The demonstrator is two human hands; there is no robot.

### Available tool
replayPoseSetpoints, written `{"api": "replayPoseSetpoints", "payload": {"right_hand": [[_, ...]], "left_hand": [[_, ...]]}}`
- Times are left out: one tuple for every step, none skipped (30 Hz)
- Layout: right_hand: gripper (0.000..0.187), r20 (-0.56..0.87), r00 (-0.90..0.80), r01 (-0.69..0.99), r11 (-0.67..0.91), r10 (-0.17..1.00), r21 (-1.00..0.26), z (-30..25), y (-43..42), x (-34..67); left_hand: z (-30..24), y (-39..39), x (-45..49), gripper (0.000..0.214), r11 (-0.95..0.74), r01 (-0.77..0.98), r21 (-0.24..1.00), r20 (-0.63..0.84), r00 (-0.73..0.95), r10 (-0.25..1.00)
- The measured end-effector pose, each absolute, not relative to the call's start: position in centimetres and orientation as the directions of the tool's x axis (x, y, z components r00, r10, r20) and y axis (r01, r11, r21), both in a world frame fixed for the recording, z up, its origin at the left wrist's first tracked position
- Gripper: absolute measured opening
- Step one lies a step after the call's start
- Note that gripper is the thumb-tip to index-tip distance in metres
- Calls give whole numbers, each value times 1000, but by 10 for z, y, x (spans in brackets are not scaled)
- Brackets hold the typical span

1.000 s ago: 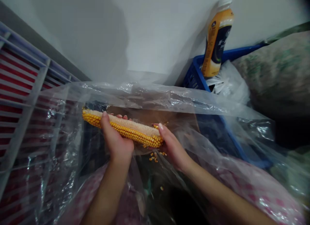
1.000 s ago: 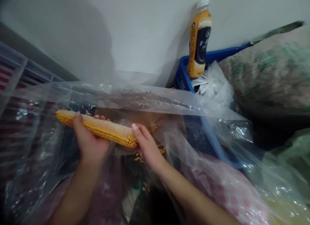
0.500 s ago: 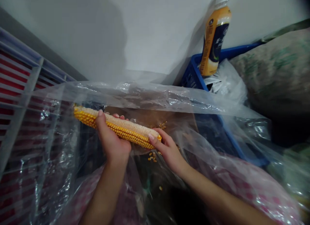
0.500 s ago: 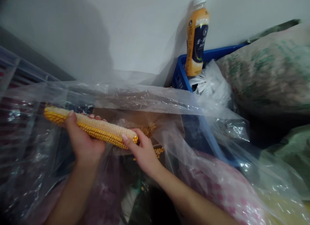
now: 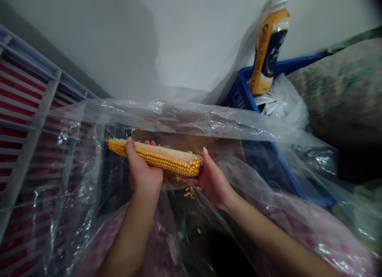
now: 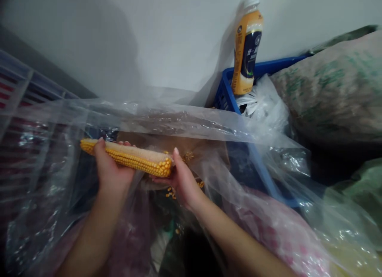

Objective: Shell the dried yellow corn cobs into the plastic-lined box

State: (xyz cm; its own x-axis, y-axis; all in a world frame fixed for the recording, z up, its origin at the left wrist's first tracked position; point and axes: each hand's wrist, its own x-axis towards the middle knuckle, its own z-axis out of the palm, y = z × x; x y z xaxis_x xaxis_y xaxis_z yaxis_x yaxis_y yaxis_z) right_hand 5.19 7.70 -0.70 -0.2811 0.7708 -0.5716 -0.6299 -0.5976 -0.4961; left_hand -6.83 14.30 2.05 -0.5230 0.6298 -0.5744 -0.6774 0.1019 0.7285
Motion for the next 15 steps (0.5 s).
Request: {"api": "replayPoseSetpoints", "payload": {"right_hand": [[46,-552,-295,-645,-589,780,-488,-6,77,53],[41,-526,-302,-663,-572,795,-484,-5,77,55],[37,-493,-308,-680,-551,814,-484,-5,76,56],[35,-456,-316,-694,-530,832,-487,-6,74,56],[35,-425,-323,-702,-515,846,-492,-6,73,57],[36,-404,-330,-704,-508,853,-497,-7,72,57],[36,-394,-339,-700,-509,854,-501,-7,71,57],[36,-391,-345,-696,-513,853,-502,-6,71,57],[36,-393,-351,-696,-518,850,-498,-5,70,58],[37,-395,-361,-699,-525,845,-486,-4,70,58],[38,-395,-381,-702,-539,836,-465,-3,70,59],[38,-393,-406,-705,-556,825,-439,-3,70,60],[38,-391,-434,-707,-576,811,-410,-2,69,61],[37,-389,-461,-707,-595,798,-383,-2,69,61],[37,-386,-483,-704,-611,786,-363,-2,69,62]], "left_hand": [[19,145,-72,21,103,-687,719,-587,-522,619],[17,147,-75,22,105,-691,715,-591,-517,619],[16,148,-77,22,107,-691,715,-588,-510,628],[15,148,-79,23,114,-685,720,-581,-505,639],[14,148,-80,24,123,-675,728,-572,-498,651],[13,149,-81,24,137,-665,734,-568,-492,660],[13,149,-81,24,145,-657,740,-564,-489,666],[14,149,-81,24,145,-655,742,-562,-489,667],[16,149,-81,24,136,-660,739,-561,-491,666],[17,149,-81,24,125,-669,733,-564,-494,662],[20,149,-80,24,112,-677,727,-563,-496,661],[22,149,-80,23,98,-679,728,-555,-498,666],[24,149,-80,23,86,-677,731,-542,-500,675],[26,148,-80,22,79,-673,735,-531,-499,685],[27,148,-80,22,75,-672,737,-523,-495,694]]}}
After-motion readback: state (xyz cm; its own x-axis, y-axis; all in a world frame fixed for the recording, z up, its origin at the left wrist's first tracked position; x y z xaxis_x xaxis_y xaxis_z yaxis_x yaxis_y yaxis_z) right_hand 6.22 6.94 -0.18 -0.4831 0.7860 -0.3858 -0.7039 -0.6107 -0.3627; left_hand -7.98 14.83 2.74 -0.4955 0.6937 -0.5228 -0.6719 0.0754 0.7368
